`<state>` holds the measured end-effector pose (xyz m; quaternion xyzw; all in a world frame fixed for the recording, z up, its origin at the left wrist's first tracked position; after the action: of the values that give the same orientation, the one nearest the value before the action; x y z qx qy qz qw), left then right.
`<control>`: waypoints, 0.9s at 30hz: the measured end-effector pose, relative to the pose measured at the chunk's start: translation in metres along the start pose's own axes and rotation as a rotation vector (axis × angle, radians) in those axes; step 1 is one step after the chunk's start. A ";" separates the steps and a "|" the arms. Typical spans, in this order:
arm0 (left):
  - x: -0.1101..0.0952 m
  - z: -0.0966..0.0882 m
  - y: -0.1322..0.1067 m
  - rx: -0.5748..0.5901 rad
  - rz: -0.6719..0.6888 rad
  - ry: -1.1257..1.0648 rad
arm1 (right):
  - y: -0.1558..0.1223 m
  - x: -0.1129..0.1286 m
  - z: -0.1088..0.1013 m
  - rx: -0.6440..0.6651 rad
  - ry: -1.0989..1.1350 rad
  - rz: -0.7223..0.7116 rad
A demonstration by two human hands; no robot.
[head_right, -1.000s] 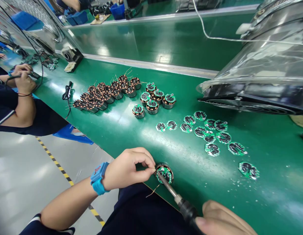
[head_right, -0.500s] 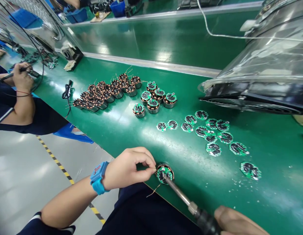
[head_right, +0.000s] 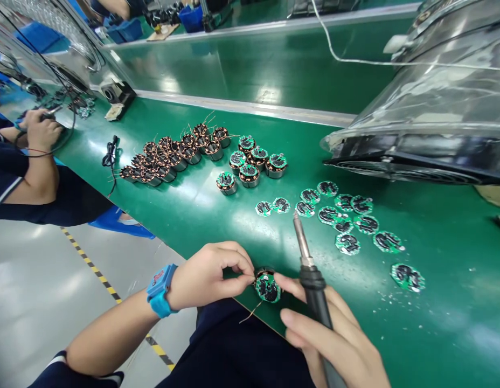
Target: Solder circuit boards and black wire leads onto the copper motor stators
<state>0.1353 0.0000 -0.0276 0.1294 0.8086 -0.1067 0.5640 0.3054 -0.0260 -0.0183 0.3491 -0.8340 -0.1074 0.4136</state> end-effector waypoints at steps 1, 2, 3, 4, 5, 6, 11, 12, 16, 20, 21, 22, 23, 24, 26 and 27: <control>-0.001 0.000 0.000 0.008 0.007 0.008 | 0.006 0.005 0.007 0.026 0.008 -0.033; -0.002 0.000 -0.001 0.017 0.023 0.011 | 0.011 0.009 0.012 0.040 0.010 -0.055; -0.004 -0.001 -0.003 0.012 0.043 0.018 | 0.014 0.011 0.016 0.038 0.006 -0.061; -0.006 -0.003 -0.006 -0.014 0.066 0.034 | 0.016 0.012 0.018 0.016 -0.004 -0.050; -0.007 -0.007 -0.010 -0.063 0.091 0.063 | 0.017 0.012 0.019 -0.002 -0.012 -0.038; -0.008 -0.011 -0.016 -0.124 0.115 0.101 | 0.017 0.012 0.019 -0.021 -0.017 -0.026; -0.005 0.004 -0.045 -0.213 0.168 0.037 | 0.013 0.011 0.021 -0.077 -0.041 -0.004; -0.002 0.009 -0.046 -0.224 0.146 -0.049 | 0.012 0.012 0.022 -0.086 -0.045 -0.007; 0.009 0.013 -0.044 -0.434 -0.011 -0.316 | 0.010 0.013 0.022 -0.111 -0.072 -0.020; 0.005 0.006 -0.044 -0.613 -0.070 -0.215 | 0.009 0.014 0.021 -0.120 -0.111 -0.014; 0.000 0.004 -0.044 -0.611 -0.042 -0.114 | 0.008 0.014 0.021 -0.118 -0.117 -0.011; -0.006 0.003 -0.043 -0.586 0.007 0.008 | 0.008 0.014 0.021 -0.117 -0.121 -0.009; -0.014 0.005 -0.042 -0.542 0.069 0.136 | 0.008 0.014 0.021 -0.117 -0.123 -0.006; -0.020 0.007 -0.042 -0.488 0.132 0.255 | 0.008 0.014 0.021 -0.118 -0.125 -0.003; -0.026 0.013 -0.044 -0.403 0.223 0.402 | 0.010 0.015 0.020 -0.128 -0.123 0.000; -0.026 0.013 -0.045 -0.384 0.240 0.411 | 0.011 0.016 0.019 -0.133 -0.118 -0.001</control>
<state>0.1412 -0.0490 -0.0063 0.1337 0.8901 0.1439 0.4112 0.2794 -0.0308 -0.0153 0.3145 -0.8477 -0.1832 0.3858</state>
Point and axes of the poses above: each hand's wrist, its own y-axis towards the middle knuckle, its own z-axis out of the palm, x = y × z, the point moved 9 cm from there along y, towards the middle knuckle, and after that the axes turned 7 degrees about -y, right-handed, at the moved point
